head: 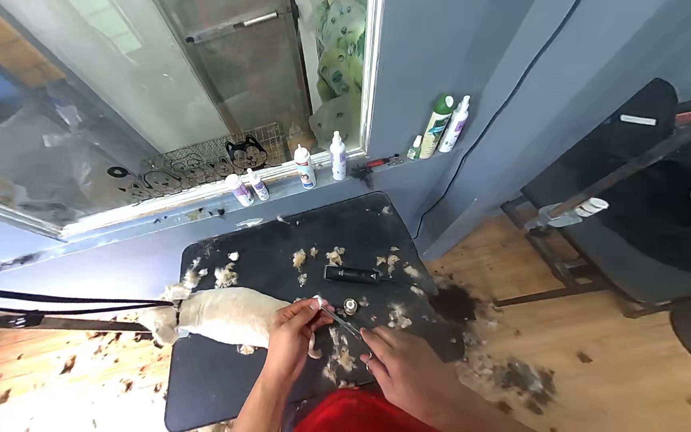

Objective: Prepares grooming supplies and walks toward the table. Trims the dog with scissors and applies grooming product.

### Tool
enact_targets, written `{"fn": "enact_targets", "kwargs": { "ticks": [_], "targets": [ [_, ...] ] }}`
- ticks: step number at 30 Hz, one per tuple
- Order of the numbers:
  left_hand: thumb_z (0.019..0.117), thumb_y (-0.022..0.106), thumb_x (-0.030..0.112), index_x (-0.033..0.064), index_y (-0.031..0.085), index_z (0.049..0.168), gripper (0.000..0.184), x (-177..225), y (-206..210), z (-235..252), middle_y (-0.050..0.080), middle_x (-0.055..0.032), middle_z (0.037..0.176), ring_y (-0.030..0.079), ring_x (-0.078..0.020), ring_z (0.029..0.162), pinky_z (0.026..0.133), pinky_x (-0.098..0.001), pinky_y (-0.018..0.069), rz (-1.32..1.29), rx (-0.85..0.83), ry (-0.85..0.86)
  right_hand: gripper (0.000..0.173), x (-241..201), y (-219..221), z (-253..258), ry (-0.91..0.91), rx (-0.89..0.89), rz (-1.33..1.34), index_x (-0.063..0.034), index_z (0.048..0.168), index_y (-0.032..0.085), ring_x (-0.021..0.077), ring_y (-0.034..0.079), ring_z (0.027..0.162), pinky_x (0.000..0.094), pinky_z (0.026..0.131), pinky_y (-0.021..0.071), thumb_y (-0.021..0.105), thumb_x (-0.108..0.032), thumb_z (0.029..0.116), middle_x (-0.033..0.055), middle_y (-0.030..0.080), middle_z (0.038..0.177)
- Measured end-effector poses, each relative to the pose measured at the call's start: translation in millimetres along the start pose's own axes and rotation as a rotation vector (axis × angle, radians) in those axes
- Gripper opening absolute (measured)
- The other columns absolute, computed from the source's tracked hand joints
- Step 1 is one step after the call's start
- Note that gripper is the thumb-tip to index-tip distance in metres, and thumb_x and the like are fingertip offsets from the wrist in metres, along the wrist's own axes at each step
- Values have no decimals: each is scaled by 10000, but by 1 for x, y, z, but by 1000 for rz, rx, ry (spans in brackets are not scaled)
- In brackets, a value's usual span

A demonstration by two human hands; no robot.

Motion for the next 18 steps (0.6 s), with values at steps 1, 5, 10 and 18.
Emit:
{"fn": "enact_targets", "kwargs": {
  "ticks": [1,5,10,18],
  "targets": [
    [1086,409,123,-124,645,1167,351,-6,4,-1,707,-275,1092,714,-359,1012,961,-518,573,-88,-16,-28,343,-5,3,0,29,-6,55,-74,1220,715,217,728,813,403,671,625,641,-270,948,80,723,999],
    [1112,364,205,41,593,1148,284,-37,15,-10,598,-56,752,623,-187,670,689,-384,575,-346,90,-33,316,-16,34,4,53,-20,404,-82,1181,747,172,736,804,405,724,632,692,-275,937,58,754,968],
    [1075,441,138,-14,679,1052,283,0,-12,-15,464,22,597,409,-54,461,430,-213,379,-26,288,193,311,46,98,6,24,-5,768,-148,1153,778,141,617,1265,379,1085,528,789,-350,917,-10,695,1321],
    [1055,507,134,6,743,1161,289,31,-14,-18,639,-72,804,510,-114,624,570,-255,438,368,130,91,649,131,201,46,488,-151,555,-151,1481,540,168,623,1272,391,1115,492,696,-483,945,60,653,1378]
  ]
}}
Point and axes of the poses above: each hand's wrist, its own z-axis towards the middle knuckle, its own y-axis out of the palm, x = y × z, the point moved 3 cm from there along z, towards the middle knuckle
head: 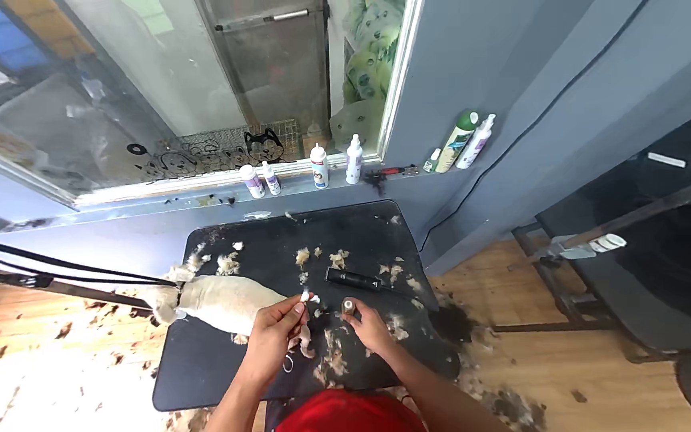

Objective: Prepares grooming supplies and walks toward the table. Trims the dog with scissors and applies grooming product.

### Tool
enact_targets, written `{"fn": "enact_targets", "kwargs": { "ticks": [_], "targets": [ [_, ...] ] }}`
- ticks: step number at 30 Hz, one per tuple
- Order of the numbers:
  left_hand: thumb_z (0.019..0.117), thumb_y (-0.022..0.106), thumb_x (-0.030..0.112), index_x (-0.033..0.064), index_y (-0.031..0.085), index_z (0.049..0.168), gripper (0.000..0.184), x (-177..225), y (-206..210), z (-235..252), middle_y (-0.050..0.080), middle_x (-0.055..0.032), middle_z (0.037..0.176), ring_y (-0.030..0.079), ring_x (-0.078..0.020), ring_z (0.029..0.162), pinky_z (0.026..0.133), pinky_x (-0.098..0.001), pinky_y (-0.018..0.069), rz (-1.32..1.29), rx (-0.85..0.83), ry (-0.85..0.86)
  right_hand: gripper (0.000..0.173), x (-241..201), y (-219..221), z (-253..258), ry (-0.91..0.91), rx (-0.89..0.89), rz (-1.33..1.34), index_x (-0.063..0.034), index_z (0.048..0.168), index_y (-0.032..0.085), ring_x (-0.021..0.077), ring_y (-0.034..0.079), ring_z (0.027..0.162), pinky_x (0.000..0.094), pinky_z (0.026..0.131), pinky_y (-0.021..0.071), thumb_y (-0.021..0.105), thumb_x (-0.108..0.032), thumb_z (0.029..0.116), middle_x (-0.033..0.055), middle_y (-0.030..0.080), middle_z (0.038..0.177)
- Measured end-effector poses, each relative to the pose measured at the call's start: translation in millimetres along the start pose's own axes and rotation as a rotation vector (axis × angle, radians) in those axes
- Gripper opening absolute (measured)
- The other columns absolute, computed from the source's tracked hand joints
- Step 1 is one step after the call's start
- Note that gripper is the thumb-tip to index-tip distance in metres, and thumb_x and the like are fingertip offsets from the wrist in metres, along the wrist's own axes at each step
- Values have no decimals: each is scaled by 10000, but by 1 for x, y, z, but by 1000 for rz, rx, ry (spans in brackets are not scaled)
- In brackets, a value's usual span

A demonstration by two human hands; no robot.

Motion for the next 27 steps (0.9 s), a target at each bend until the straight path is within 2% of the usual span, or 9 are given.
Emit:
{"fn": "enact_targets", "kwargs": {
  "ticks": [2,4,5,8,10,13,16,23,27],
  "targets": [
    [1035,562,114,29,744,1200,260,-2,0,-1,674,-92,819,531,-130,613,560,-263,448,68,83,46,549,-20,-5,3,-127,-4,20,-121,1395,612,140,654,1207,360,1092,512,629,-491,989,66,693,1288],
    [1026,587,113,87,693,1323,316,-3,-3,-3,704,-82,836,574,-141,607,558,-271,486,183,108,79,519,-55,-24,-6,-315,8,-7,-149,1420,594,142,636,1214,356,1080,518,601,-473,1014,68,665,1309],
    [1030,587,127,117,693,1335,324,-4,-5,-4,716,-58,842,595,-135,617,573,-271,508,248,118,80,506,-75,-37,-14,-422,20,-47,-177,1443,585,143,622,1222,359,1075,520,594,-461,1024,60,654,1308],
    [1035,574,152,149,752,1248,277,-6,-9,-8,726,1,835,625,-111,644,608,-260,538,361,164,57,439,-134,-77,-38,-753,115,-272,-223,1451,590,150,611,1237,367,1053,529,565,-404,1051,5,665,1309],
    [1034,578,172,170,763,1232,271,-7,-11,-9,728,24,829,630,-101,644,610,-259,542,398,174,50,417,-162,-98,-49,-868,190,-420,-248,1439,604,168,628,1190,383,1001,546,549,-408,1058,1,680,1247],
    [1028,596,188,177,778,1204,254,-10,-10,-7,732,33,823,639,-97,652,620,-263,552,404,151,43,392,-184,-116,-57,-923,259,-579,-275,1408,630,177,644,1146,395,971,552,561,-414,1048,-4,690,1199],
    [1034,598,201,181,781,1200,248,-14,-6,-6,739,27,835,654,-103,673,641,-265,562,383,107,23,364,-189,-124,-62,-949,304,-677,-288,1381,653,184,655,1127,411,965,548,580,-351,1030,-7,700,1208],
    [1036,596,209,189,780,1206,251,-25,4,-3,736,30,844,641,-102,668,634,-266,547,348,37,-24,363,-184,-124,-70,-928,363,-731,-304,1328,697,191,675,1049,417,902,554,597,-239,985,-9,723,1178],
    [1033,601,203,187,783,1201,248,-29,4,-2,736,26,835,628,-100,651,618,-265,532,322,25,-44,348,-181,-123,-71,-916,388,-736,-311,1298,717,185,680,1015,404,877,558,603,-239,977,-21,732,1146]
  ]
}}
Point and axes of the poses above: each hand's wrist, its own z-axis towards the middle knuckle, its own y-axis out of the palm, x = y × z, the point moved 3 cm from there along z, towards the middle knuckle
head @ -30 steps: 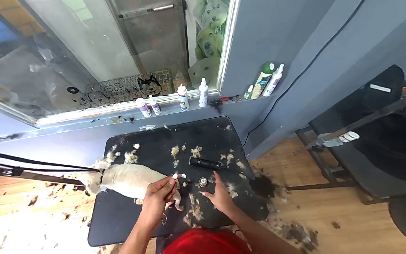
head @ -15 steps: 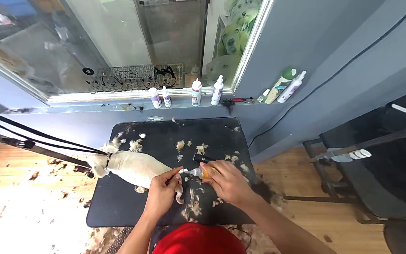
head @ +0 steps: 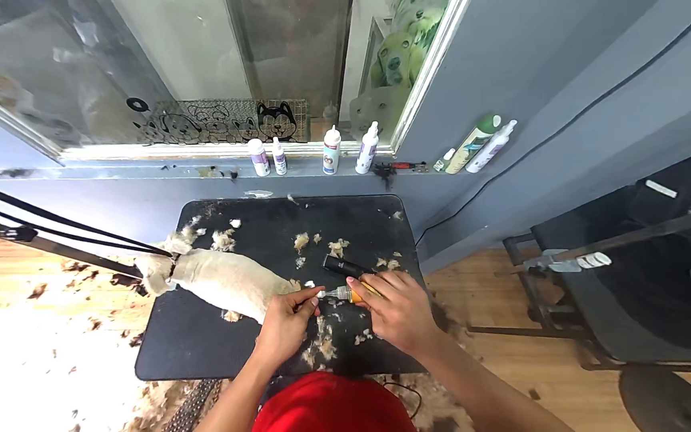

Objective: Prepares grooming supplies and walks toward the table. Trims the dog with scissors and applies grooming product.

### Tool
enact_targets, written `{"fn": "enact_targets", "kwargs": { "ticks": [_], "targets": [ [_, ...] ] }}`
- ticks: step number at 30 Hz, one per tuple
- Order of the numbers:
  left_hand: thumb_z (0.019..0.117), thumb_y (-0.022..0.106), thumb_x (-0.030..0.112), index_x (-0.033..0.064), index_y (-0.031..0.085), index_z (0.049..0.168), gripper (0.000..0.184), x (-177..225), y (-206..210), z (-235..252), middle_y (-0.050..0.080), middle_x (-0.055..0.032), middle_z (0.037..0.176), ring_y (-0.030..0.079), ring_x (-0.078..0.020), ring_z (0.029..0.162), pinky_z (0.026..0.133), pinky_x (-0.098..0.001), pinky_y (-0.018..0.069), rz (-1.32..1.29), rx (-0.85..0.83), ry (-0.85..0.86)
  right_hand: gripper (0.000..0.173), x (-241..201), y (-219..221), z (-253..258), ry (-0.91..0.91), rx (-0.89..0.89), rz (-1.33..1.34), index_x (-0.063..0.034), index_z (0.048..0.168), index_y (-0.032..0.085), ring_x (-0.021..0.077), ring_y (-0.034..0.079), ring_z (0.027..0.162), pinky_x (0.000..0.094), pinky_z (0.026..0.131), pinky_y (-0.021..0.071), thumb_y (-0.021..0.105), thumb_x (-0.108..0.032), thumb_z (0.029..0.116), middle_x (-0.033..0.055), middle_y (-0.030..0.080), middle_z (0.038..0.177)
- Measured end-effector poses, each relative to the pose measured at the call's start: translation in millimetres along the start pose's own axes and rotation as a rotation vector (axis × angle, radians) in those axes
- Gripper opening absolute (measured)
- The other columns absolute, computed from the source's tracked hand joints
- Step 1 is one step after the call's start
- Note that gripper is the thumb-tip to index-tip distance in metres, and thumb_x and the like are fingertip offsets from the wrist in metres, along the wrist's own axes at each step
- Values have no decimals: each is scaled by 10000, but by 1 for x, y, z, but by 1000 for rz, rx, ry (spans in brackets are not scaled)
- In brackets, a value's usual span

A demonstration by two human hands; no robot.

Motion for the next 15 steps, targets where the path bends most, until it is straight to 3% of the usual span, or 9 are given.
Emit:
{"fn": "enact_targets", "kwargs": {
  "ticks": [4,8,11,15],
  "targets": [
    [1034,601,211,190,784,1196,245,-3,-3,0,734,25,827,633,-99,654,619,-264,532,-5,-27,-33,324,-2,8,-2,42,17,76,-313,1301,717,171,680,1028,403,893,558,600,-296,1000,-35,735,1161],
    [1030,594,192,132,776,1195,253,-9,-5,3,719,-15,812,580,-107,605,577,-265,487,-139,-60,-79,385,5,45,-21,324,-87,514,-332,1351,673,109,613,1218,406,1064,513,669,-436,981,-101,693,1263],
    [1030,597,217,131,762,1216,263,-12,-11,2,721,-13,840,605,-106,643,613,-275,516,-168,-90,-90,446,15,107,-60,652,-241,652,-215,1356,627,203,605,1244,482,1073,516,698,-387,951,37,651,1299],
    [1034,596,248,111,750,1219,277,-15,-27,-2,725,-5,867,616,-94,663,639,-281,530,-144,-127,-113,507,10,177,-109,858,-333,487,-115,1394,546,279,715,1071,543,932,588,709,-249,932,104,709,1220]
  ]
}}
Point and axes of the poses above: each hand's wrist, its own z-axis towards the middle knuckle, its own y-axis out of the palm, x = y × z, the point moved 3 cm from there along z, towards the middle knuckle
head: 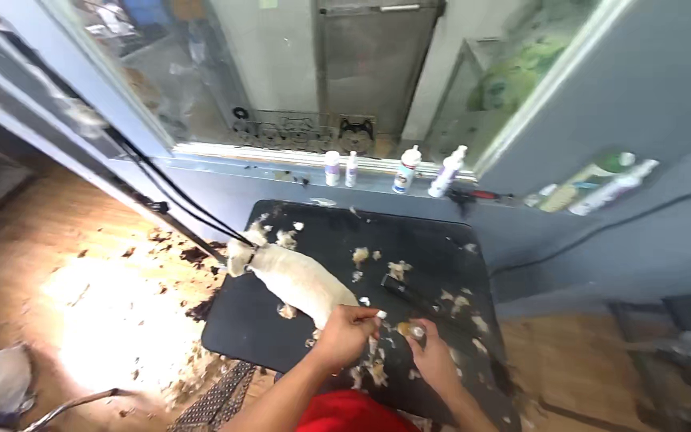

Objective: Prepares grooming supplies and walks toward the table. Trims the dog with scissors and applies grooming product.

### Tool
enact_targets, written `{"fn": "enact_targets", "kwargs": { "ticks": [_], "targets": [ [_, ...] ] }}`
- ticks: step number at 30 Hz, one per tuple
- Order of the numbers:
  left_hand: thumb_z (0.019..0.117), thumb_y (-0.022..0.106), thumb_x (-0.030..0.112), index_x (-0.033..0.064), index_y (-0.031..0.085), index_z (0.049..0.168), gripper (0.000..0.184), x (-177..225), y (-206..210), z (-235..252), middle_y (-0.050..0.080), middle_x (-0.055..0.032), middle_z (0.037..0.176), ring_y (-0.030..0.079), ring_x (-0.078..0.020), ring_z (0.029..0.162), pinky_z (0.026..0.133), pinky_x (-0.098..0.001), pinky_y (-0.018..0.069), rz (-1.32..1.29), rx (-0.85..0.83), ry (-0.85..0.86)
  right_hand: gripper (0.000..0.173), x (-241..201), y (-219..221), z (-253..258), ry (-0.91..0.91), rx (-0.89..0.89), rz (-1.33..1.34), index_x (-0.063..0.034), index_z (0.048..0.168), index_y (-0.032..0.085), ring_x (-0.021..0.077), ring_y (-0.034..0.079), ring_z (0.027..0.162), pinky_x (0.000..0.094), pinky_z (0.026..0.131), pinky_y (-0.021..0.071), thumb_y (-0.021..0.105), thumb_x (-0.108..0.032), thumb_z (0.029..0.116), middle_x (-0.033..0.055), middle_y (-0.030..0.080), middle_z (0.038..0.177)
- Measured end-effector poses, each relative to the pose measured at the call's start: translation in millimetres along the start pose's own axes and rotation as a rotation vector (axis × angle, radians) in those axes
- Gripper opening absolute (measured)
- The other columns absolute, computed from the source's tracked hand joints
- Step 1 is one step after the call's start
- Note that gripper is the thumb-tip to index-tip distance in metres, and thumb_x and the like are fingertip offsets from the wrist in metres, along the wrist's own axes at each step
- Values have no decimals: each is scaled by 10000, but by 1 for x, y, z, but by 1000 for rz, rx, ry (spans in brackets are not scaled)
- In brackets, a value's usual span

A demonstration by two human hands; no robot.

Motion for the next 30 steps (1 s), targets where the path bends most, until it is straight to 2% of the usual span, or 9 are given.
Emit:
{"fn": "enact_targets", "kwargs": {
  "ticks": [5,7,9,11,14,17,19,22,30],
  "targets": [
    [1044,580,241,64,753,1147,268,-2,-38,-10,683,-15,801,549,-88,587,558,-261,479,-79,-16,48,872,-27,-8,-15,-64,296,-48,-20,1521,401,396,543,1333,564,1109,469,804,-328,811,244,519,1468],
    [1056,563,230,28,735,1131,275,-3,-56,-11,674,-30,794,551,-90,579,550,-249,484,-229,-12,30,596,-84,-29,-32,-372,433,-68,15,1355,553,414,588,1211,553,1036,497,739,-297,882,292,589,1287],
    [1073,517,202,-14,704,1107,288,-4,-73,-13,673,-59,812,580,-106,607,576,-254,511,-481,-17,-42,274,-164,-32,-55,-660,279,-51,-172,1208,697,321,670,1015,495,875,577,712,-205,936,168,678,1061],
    [1091,456,180,-23,654,1083,283,-4,-87,-19,672,-85,870,631,-139,687,649,-277,554,-773,-50,-165,358,-240,-12,-68,-899,-17,-103,-340,1328,657,264,697,952,457,813,603,671,-208,995,91,705,1053],
    [1098,407,174,-39,615,1084,299,1,-117,-32,688,-145,972,689,-213,822,796,-347,597,-947,-121,-251,349,-299,30,-64,-1182,6,-105,-225,1336,654,191,683,880,344,788,597,614,-147,998,56,688,1012],
    [1072,471,132,-40,656,1213,290,9,-189,-52,718,-126,1099,720,-204,942,889,-386,608,-319,-119,82,260,-330,43,-55,-1214,122,1,-130,1255,698,169,690,821,319,746,593,609,-150,1011,49,727,993],
    [1002,589,156,77,713,1202,248,10,-251,-64,730,-30,1099,709,-108,966,856,-337,616,344,107,440,231,-349,43,-50,-1107,220,68,-143,1209,723,147,696,806,303,733,599,645,-175,994,34,735,954],
    [883,737,242,261,699,1257,377,-8,-322,-54,648,-1,1241,592,-205,1205,997,-465,534,941,174,748,176,-367,49,-41,-901,286,144,-153,1126,759,93,724,848,260,752,625,701,-204,968,8,759,959],
    [1026,581,353,210,798,1024,261,1,-332,4,695,12,1212,595,-210,1219,1047,-480,477,1085,-202,913,148,-404,86,-39,-787,231,182,-80,1047,743,74,713,793,249,705,620,676,-205,1002,26,744,902]
  ]
}}
Point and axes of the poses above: each hand's wrist, its own z-axis towards the middle knuckle, its own y-axis out of the palm, x = y × z, the point moved 3 cm from there along z, towards the middle knuckle
